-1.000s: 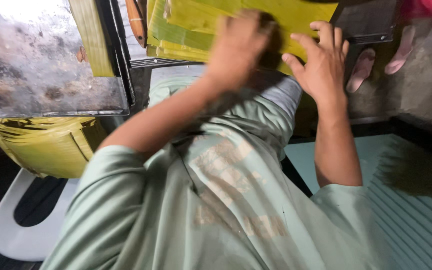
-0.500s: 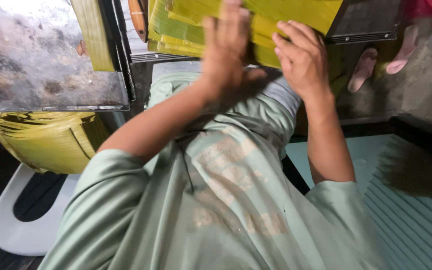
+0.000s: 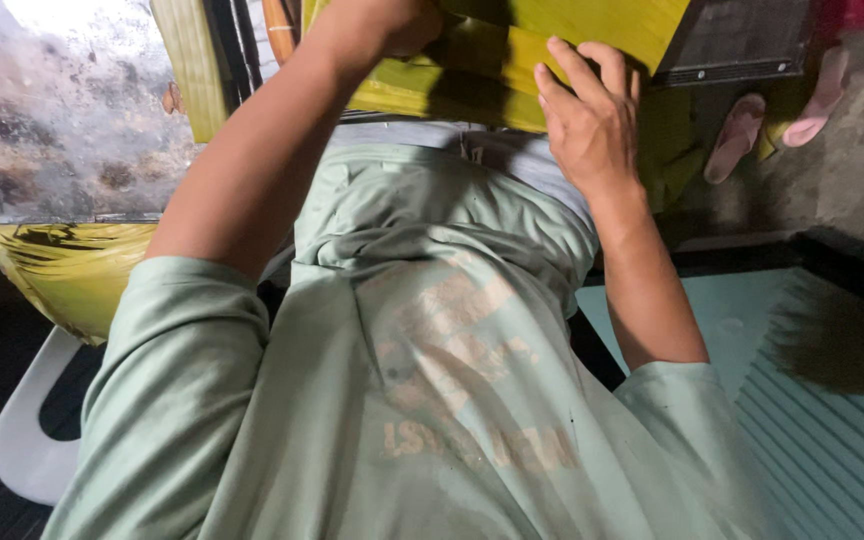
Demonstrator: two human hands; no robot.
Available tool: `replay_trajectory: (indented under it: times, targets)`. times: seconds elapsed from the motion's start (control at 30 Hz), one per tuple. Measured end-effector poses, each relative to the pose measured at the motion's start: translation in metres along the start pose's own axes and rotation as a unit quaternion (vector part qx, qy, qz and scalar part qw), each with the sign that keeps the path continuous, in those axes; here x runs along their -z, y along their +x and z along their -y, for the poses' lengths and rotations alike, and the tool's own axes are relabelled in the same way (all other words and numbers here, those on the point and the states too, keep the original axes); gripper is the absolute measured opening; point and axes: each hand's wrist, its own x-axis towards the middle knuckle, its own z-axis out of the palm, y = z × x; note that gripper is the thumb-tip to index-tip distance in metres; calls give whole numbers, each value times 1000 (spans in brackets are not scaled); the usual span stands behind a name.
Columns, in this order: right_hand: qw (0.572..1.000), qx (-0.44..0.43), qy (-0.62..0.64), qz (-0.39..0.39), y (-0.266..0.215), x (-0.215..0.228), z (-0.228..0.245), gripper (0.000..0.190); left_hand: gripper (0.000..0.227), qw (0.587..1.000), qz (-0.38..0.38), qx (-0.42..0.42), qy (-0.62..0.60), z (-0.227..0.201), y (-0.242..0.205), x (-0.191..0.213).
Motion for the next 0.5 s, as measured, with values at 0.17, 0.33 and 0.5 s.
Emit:
replay_trajectory:
  times: [0.17, 0.33, 0.5]
  targets:
    - [1000, 1, 2, 2, 1, 1, -2, 26, 31, 978, 142, 76, -134, -24, 23, -3]
    - [999, 22, 31, 18, 1, 2, -8, 20, 36, 937, 169, 160, -261, -56, 8, 36]
    - [996, 44, 71, 29, 5, 6, -19, 25, 71, 990, -67, -93, 77, -105, -56, 38]
